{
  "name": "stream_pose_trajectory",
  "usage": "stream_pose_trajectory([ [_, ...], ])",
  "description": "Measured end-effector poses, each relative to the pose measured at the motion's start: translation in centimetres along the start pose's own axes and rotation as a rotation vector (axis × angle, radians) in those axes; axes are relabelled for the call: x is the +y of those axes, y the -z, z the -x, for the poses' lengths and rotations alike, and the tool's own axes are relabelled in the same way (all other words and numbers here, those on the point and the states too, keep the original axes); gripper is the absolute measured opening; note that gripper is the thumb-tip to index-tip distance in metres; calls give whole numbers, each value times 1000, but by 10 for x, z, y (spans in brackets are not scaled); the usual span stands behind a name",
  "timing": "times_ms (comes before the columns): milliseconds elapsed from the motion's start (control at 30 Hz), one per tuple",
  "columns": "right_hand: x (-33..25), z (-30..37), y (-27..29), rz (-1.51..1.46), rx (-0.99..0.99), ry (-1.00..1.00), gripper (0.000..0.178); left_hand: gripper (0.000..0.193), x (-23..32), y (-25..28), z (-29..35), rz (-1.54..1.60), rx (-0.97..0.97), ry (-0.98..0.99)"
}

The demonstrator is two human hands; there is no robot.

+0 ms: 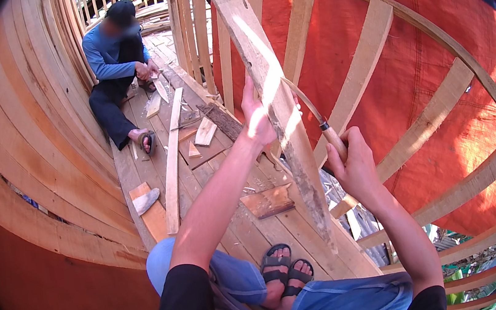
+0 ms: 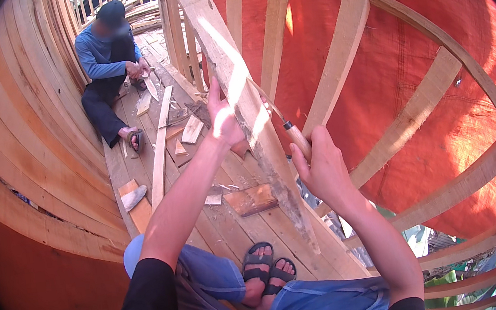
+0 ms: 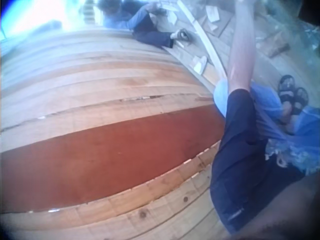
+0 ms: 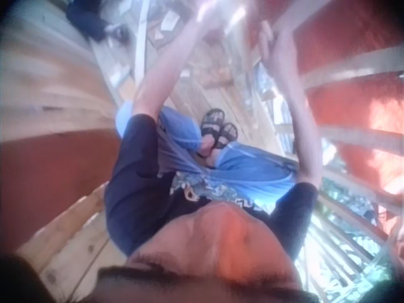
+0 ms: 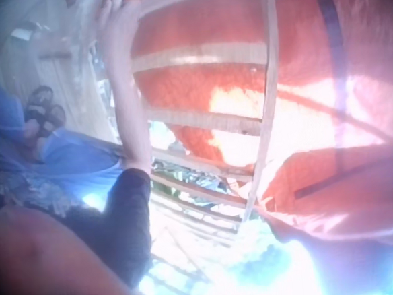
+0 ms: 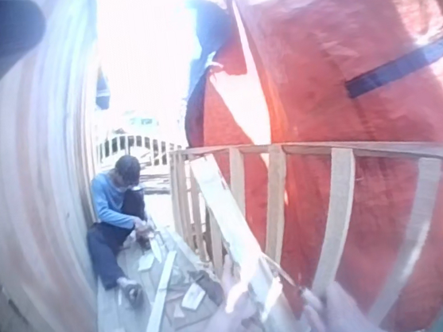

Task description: The person carves a wooden plank using a small knife while sitting within a wooden structure under construction.

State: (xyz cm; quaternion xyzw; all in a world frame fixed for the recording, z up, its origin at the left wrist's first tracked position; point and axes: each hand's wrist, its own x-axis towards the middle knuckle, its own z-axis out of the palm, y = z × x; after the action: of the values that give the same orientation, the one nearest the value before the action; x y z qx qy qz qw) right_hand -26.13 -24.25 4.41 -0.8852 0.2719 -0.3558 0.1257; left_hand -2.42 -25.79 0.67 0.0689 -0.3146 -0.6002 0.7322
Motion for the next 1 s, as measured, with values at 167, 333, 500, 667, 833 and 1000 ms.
stream_pose_trajectory([
  [167, 14, 48, 17, 11, -142, -110, 28, 81, 0, 0, -3, 13, -4, -19],
  [333, 46, 94, 17, 51, -192, -79, 30, 81, 2, -2, -4, -35, 40, -64],
  [500, 56, 121, 22, -11, -298, -263, 28, 87, 14, -13, -9, -102, 41, -55],
  [667, 85, 141, 18, 85, -448, -217, 31, 94, 62, -48, -8, -313, 156, -199],
  [833, 128, 160, 12, 10, -751, -249, 30, 90, 109, -40, 28, -339, 33, -296],
  [1000, 133, 162, -27, -255, -541, -299, 32, 85, 135, -23, 90, -433, 215, -476],
])
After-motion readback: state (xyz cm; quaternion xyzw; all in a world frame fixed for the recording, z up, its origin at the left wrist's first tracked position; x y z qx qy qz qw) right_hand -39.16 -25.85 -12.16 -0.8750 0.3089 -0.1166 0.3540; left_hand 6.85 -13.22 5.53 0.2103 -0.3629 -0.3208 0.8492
